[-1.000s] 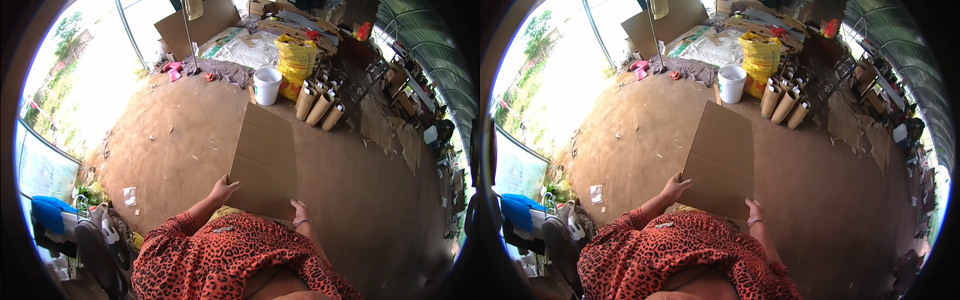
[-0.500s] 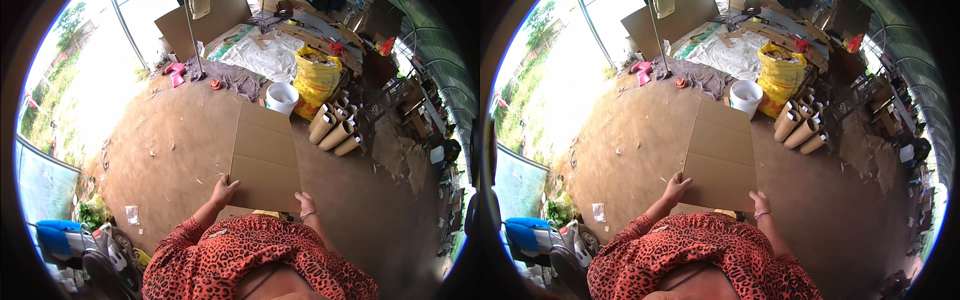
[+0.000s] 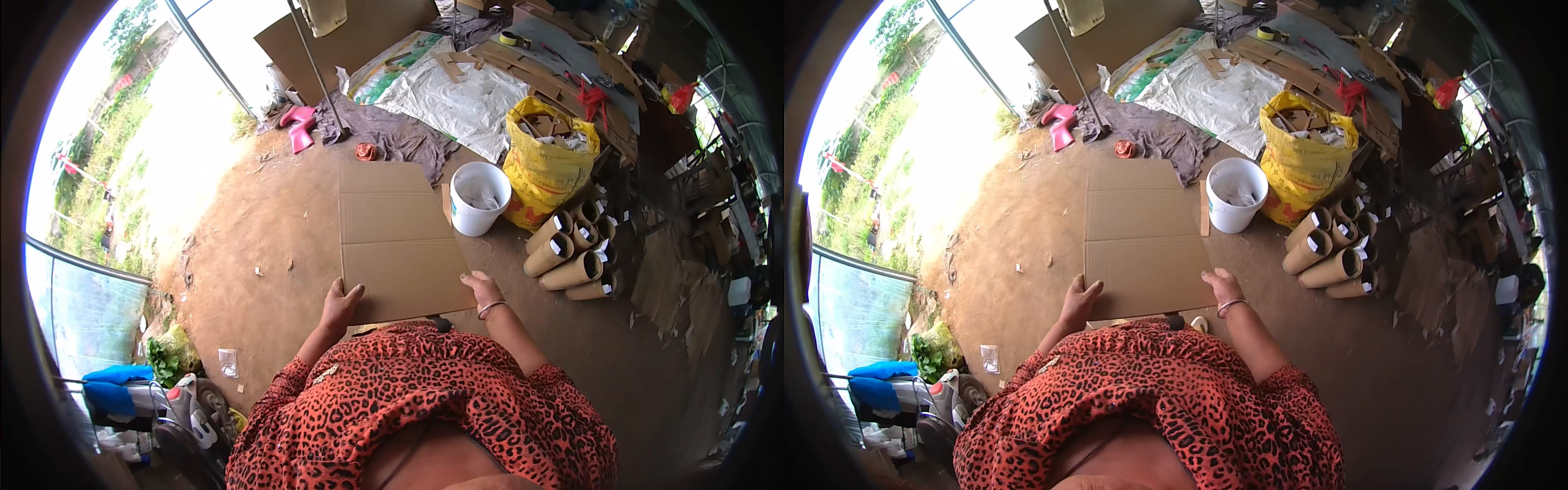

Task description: The person folds a flat cardboard sheet into a cylindrical tube, places a potted plant inside, and secures the seam with tape. The person then retrieves another cardboard sheet and begins folding it into a second tube.

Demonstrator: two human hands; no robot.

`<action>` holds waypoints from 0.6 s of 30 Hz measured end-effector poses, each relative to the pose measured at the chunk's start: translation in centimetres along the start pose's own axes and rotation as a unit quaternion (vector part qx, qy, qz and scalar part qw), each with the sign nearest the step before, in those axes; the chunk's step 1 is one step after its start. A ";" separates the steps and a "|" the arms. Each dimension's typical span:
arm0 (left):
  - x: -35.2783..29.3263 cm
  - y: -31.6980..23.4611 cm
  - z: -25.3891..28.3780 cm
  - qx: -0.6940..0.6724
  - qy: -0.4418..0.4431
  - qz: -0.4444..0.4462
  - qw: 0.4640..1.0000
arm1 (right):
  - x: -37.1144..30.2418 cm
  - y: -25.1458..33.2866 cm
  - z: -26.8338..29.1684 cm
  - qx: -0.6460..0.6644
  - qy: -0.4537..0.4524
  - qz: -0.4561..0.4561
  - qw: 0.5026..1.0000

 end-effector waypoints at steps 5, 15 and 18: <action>7.0 -1.3 1.1 0.036 -0.064 0.004 0.997 | 7.4 6.9 -5.8 0.002 0.057 -0.035 0.998; 32.3 -6.4 5.5 0.039 -0.031 -0.023 0.998 | 25.0 14.3 -14.5 -0.033 0.005 0.012 0.999; 39.7 -10.8 4.7 -0.002 0.059 0.015 0.998 | 27.6 18.9 -16.1 -0.009 0.002 0.055 0.998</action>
Point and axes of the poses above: each hand's wrist, its own x-axis towards the middle knuckle, its own z-axis out of the back of the hand, y = z × x, the point moved 7 cm from there along x, towards the middle knuckle, and after that the axes turned 7 degrees about x, right-handed, at the moved point
